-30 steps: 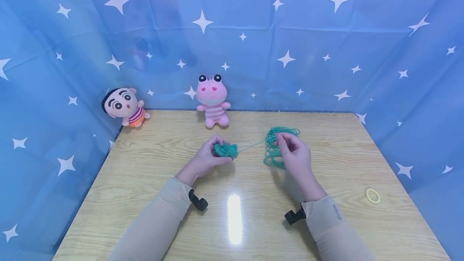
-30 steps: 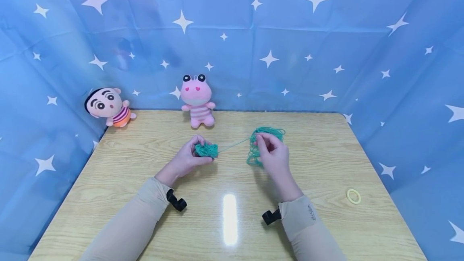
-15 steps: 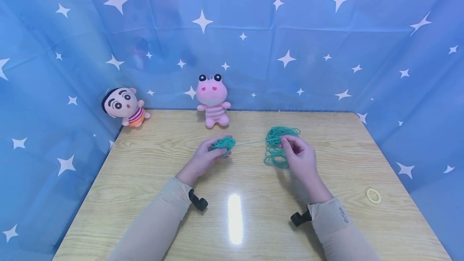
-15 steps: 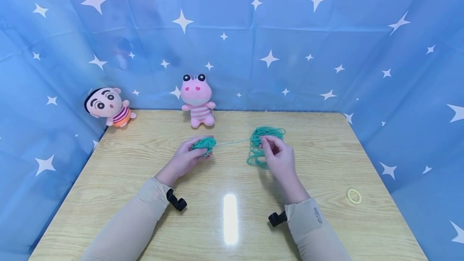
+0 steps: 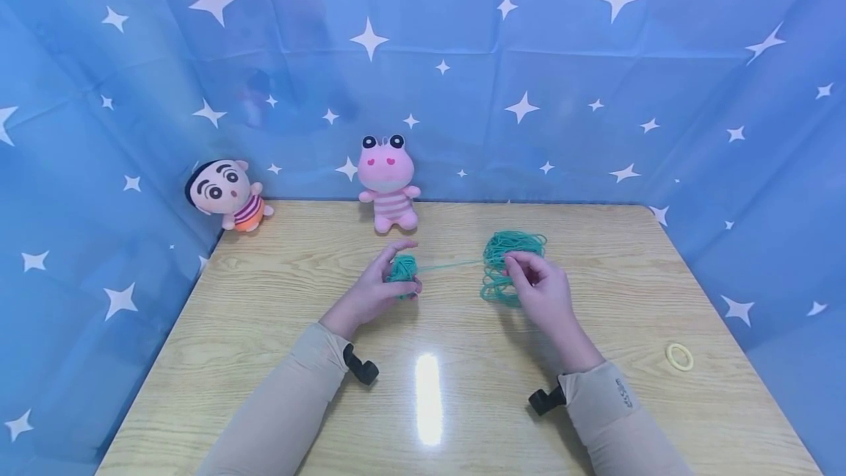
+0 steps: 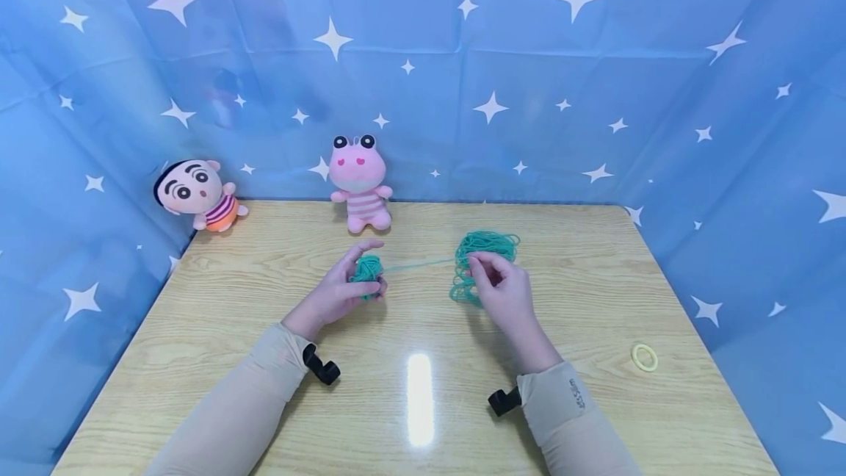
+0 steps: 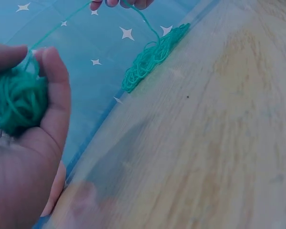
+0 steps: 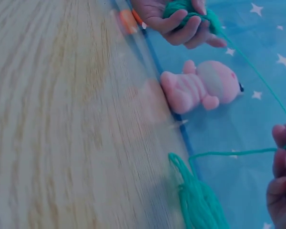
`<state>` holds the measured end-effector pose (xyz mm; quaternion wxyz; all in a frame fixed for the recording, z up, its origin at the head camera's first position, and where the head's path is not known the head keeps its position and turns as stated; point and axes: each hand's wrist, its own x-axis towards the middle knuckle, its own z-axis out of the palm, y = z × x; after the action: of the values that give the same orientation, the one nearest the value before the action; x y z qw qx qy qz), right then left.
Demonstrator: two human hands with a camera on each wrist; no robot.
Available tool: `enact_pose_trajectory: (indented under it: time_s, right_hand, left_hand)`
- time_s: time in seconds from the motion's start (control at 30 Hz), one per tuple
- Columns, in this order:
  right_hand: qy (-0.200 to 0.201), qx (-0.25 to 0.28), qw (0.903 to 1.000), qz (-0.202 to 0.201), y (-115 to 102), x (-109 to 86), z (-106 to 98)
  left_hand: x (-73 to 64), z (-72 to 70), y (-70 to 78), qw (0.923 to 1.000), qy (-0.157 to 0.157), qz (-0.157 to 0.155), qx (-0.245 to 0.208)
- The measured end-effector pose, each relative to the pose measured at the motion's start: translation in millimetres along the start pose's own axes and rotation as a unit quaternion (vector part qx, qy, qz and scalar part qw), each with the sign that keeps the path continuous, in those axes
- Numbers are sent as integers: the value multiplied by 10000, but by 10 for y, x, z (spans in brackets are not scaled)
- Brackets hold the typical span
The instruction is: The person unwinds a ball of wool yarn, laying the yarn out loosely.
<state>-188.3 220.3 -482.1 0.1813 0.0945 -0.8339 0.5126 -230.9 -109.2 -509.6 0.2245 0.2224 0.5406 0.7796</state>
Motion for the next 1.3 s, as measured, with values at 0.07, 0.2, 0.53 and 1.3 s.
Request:
enact_pose_trajectory:
  time_s: [0.07,0.2,0.53,1.3]
  right_hand:
    - [-47,-53,10000,48,6,1,-10]
    - [-37,-220,9996,164,33,-15,-46]
    - [323,-615,9955,650,178,-53,-336]
    - [-1311,-1452,9804,-222,-101,-30,280]
  left_hand:
    - [-8,7,8,10000,33,-15,38]
    - [6,17,8,9993,374,-58,-42]
    - [87,-14,-31,9793,2014,70,156]
    - [58,15,3,9845,1483,194,-916]
